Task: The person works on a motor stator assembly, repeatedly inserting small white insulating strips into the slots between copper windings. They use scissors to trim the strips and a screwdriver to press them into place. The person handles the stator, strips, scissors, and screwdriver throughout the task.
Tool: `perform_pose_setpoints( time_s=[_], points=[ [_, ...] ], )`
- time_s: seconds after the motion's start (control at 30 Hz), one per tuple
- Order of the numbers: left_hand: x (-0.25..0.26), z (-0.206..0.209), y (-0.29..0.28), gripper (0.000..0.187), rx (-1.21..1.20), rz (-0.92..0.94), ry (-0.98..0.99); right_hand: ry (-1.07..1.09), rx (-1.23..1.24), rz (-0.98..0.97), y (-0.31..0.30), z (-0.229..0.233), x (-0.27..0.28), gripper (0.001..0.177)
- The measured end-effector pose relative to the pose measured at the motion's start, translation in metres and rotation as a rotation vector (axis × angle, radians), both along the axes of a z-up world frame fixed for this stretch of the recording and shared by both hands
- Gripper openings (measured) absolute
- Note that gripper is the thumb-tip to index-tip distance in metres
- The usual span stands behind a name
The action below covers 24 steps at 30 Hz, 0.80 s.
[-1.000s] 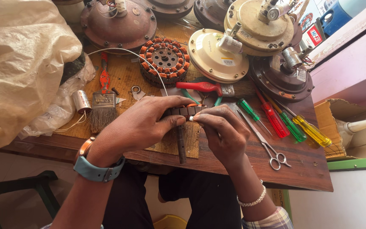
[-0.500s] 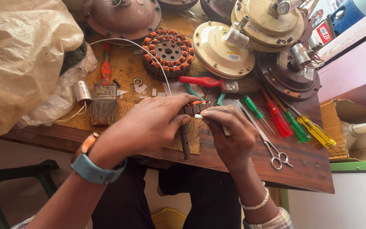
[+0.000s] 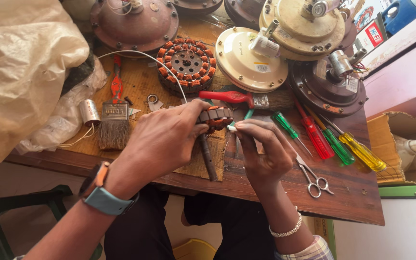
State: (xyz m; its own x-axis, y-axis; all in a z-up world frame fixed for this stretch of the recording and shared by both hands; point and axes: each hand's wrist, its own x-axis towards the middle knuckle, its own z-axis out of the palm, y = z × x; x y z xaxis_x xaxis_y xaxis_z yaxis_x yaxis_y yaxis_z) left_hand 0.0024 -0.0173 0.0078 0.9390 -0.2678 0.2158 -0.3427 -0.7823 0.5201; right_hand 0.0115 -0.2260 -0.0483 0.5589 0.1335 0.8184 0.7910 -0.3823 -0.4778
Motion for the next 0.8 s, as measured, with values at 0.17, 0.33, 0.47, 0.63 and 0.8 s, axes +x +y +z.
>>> perform_pose_setpoints(
  time_s=[0.17, 0.33, 0.47, 0.63, 0.8],
  points=[
    [-0.005, -0.006, 0.008, 0.036, -0.049, -0.136, -0.145, 0.033, -0.065, -0.050, 0.003, 0.003, 0.002, 0.021],
    [-0.012, -0.015, 0.016, 0.044, -0.049, -0.214, -0.231, -0.046, -0.100, -0.008, 0.003, 0.003, -0.003, 0.018],
    [-0.014, -0.018, 0.017, 0.045, -0.058, -0.210, -0.198, -0.124, -0.119, 0.005, 0.002, -0.001, -0.002, 0.017],
    [-0.010, -0.015, 0.013, 0.039, -0.101, -0.232, -0.192, -0.213, -0.151, -0.040, 0.001, -0.010, -0.001, 0.019],
    [-0.008, -0.012, 0.012, 0.038, -0.088, -0.221, -0.098, -0.181, -0.129, -0.055, -0.004, -0.014, -0.001, 0.018]
  ],
)
